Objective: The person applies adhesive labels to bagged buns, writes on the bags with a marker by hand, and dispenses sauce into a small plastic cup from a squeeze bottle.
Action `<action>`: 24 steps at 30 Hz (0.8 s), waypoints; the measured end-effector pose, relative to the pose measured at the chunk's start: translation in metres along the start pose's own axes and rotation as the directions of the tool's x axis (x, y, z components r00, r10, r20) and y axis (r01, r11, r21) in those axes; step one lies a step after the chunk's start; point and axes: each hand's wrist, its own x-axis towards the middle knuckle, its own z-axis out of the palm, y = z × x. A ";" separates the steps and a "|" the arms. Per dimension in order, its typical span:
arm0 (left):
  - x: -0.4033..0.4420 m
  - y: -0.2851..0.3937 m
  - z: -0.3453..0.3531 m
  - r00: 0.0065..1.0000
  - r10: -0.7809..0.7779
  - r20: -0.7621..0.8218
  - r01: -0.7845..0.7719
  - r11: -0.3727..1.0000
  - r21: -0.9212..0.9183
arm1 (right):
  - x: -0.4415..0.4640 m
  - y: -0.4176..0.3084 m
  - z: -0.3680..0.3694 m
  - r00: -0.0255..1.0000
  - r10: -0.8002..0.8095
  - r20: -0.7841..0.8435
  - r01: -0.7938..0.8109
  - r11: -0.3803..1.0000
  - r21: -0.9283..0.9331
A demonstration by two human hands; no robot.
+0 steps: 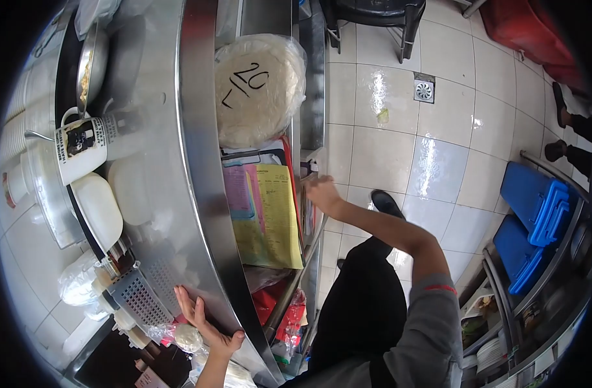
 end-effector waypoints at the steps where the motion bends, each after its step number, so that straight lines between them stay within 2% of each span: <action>1: 0.000 0.000 -0.001 1.000 -0.001 0.005 0.001 1.000 0.001 | -0.015 0.012 -0.013 0.998 0.019 0.055 -0.029 0.982 0.186; 3: 0.001 0.001 -0.002 1.000 0.012 0.022 -0.012 1.000 0.023 | -0.049 0.034 -0.017 0.965 0.225 0.134 -0.262 0.837 0.480; 6: 0.003 0.002 -0.002 0.999 0.025 0.036 -0.026 0.999 0.037 | -0.089 0.035 0.027 0.776 0.588 0.229 -0.530 0.412 0.741; 8: 0.002 0.001 -0.003 0.999 0.031 0.041 -0.033 0.999 0.038 | -0.113 0.001 0.132 0.773 0.529 0.351 -0.474 0.115 0.873; 9: 0.001 0.000 -0.003 0.999 0.032 0.039 -0.033 0.999 0.033 | -0.112 -0.028 0.143 0.726 0.506 0.466 -0.552 0.024 0.834; 10: 0.000 -0.001 -0.002 0.999 0.032 0.035 -0.033 0.999 0.028 | -0.109 -0.065 0.165 0.625 0.621 0.473 -0.550 -0.080 0.831; 11: 0.001 -0.001 -0.003 0.998 0.039 0.042 -0.041 0.998 0.037 | -0.097 -0.066 0.082 0.578 0.545 0.607 -0.487 -0.366 0.793; 13: 0.003 0.002 -0.003 0.997 0.050 0.052 -0.053 0.997 0.051 | -0.091 -0.074 0.081 0.547 0.581 0.603 -0.391 -0.459 0.798; 16: 0.005 0.004 -0.004 0.997 0.057 0.056 -0.060 0.997 0.056 | -0.077 -0.067 0.087 0.590 0.516 0.621 -0.485 -0.388 0.784; 19: 0.007 0.006 -0.003 0.997 0.059 0.046 -0.061 0.997 0.052 | -0.058 -0.067 0.106 0.759 0.350 0.549 -0.417 -0.385 0.823; 20: 0.006 0.005 -0.003 0.997 0.057 0.047 -0.059 0.997 0.044 | -0.044 -0.071 0.120 0.751 0.331 0.570 -0.505 -0.268 0.821; 22: 0.005 0.004 -0.002 0.998 0.055 0.030 -0.057 0.998 0.040 | -0.026 -0.097 0.114 0.633 0.302 0.713 -0.456 -0.600 0.658; 24: 0.005 0.001 0.000 0.999 0.047 -0.004 -0.047 0.999 0.007 | 0.000 -0.095 0.115 0.602 0.204 0.772 -0.458 -0.704 0.543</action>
